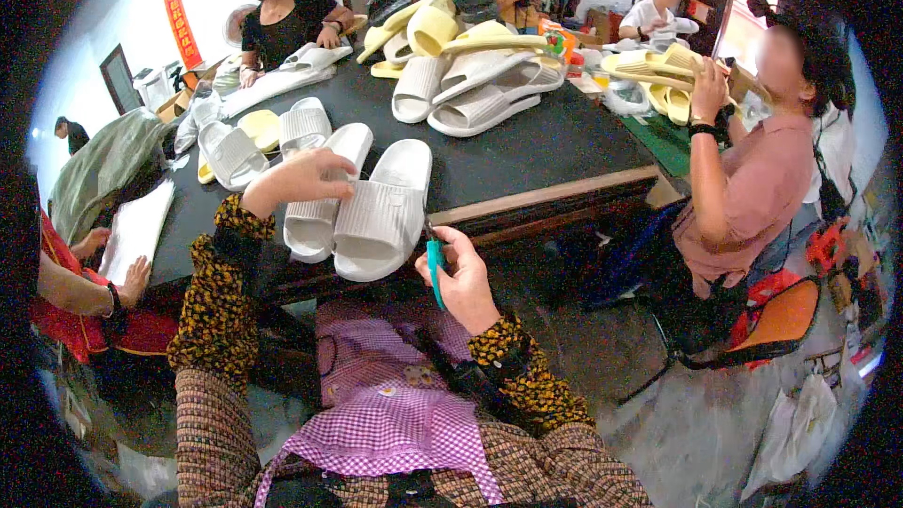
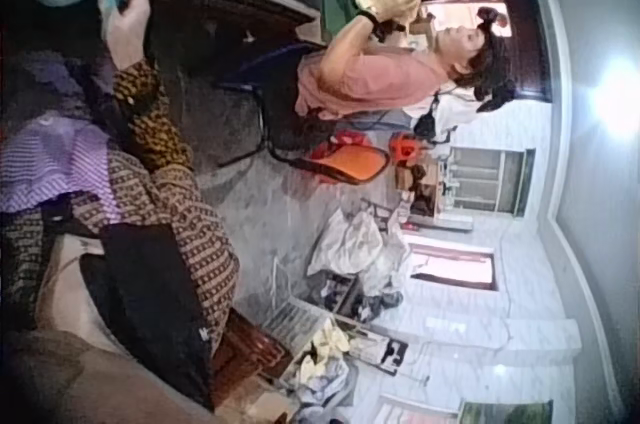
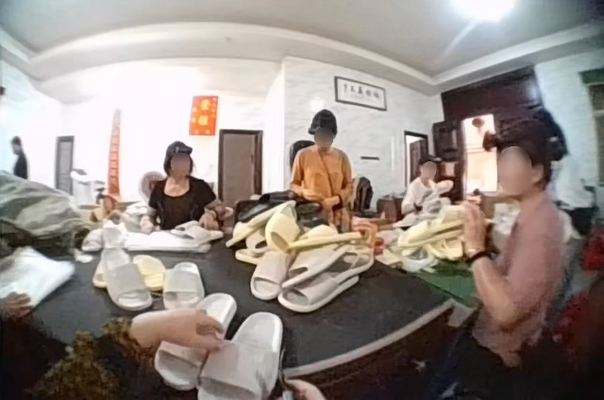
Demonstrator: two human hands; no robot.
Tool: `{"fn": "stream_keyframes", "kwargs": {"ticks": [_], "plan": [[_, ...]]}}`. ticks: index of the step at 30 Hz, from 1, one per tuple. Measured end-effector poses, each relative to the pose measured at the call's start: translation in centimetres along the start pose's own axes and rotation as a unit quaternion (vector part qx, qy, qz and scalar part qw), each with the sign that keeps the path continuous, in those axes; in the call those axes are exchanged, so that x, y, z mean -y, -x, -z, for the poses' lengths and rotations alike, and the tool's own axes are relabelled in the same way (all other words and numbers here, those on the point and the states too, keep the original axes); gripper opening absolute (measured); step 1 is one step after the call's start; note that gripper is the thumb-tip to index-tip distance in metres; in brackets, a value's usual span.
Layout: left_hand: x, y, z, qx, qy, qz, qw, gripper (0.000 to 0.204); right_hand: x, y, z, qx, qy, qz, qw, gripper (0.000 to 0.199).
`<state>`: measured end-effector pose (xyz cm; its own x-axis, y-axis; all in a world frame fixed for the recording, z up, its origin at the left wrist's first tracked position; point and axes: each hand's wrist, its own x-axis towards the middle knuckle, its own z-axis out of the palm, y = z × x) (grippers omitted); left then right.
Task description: Trim excess material from rubber slides using scissors in a factory setting.
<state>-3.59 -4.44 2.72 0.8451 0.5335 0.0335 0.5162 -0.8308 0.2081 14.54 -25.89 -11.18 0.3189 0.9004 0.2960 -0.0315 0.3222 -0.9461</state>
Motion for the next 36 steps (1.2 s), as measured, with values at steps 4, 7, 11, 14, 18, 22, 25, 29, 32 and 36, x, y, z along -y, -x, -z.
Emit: {"fn": "stream_keyframes", "kwargs": {"ticks": [4, 7, 11, 14, 18, 22, 25, 29, 32, 36], "plan": [[-1.1, -0.1, -0.5, 0.004, 0.075, -0.047, 0.996, 0.043, -0.1, 0.3, 0.2, -0.007, -0.011, 0.002, 1.0, 0.045], [-2.5, 0.0, 0.0, 0.081, 0.061, -0.032, 0.994, 0.042, -0.2, 0.4, 0.4, -0.014, -0.029, 0.016, 0.999, 0.045], [-4.1, 1.5, -0.8, 0.009, 0.033, -0.008, 0.999, 0.038, -0.1, 0.6, 0.9, 0.004, -0.033, 0.02, 0.999, 0.044], [-3.9, 3.4, -1.7, -0.138, 0.092, 0.114, 0.98, 0.034, 0.1, 1.1, 0.8, -0.007, -0.011, 0.033, 0.999, 0.044], [-2.7, 6.5, -1.9, -0.239, 0.308, 0.141, 0.91, 0.028, 1.1, 2.1, 0.3, 0.01, -0.005, 0.059, 0.998, 0.048], [-4.9, 9.0, -3.9, -0.289, 0.567, 0.074, 0.768, 0.03, 2.7, 3.5, -0.6, 0.04, -0.062, 0.045, 0.996, 0.055], [-8.4, 10.1, -5.2, -0.345, 0.639, 0.047, 0.686, 0.036, 3.7, 4.1, -0.6, 0.048, 0.031, 0.088, 0.995, 0.057], [-11.8, 11.1, -5.7, -0.398, 0.671, 0.038, 0.625, 0.044, 4.1, 4.6, -0.2, 0.054, 0.106, 0.095, 0.988, 0.06], [-12.7, 11.5, -5.9, -0.415, 0.672, 0.007, 0.613, 0.047, 3.9, 4.6, -0.2, 0.028, 0.152, 0.11, 0.982, 0.058], [-13.4, 12.1, -6.7, -0.453, 0.612, 0.03, 0.648, 0.048, 3.9, 4.8, -0.1, 0.018, 0.204, 0.111, 0.972, 0.056]]}}
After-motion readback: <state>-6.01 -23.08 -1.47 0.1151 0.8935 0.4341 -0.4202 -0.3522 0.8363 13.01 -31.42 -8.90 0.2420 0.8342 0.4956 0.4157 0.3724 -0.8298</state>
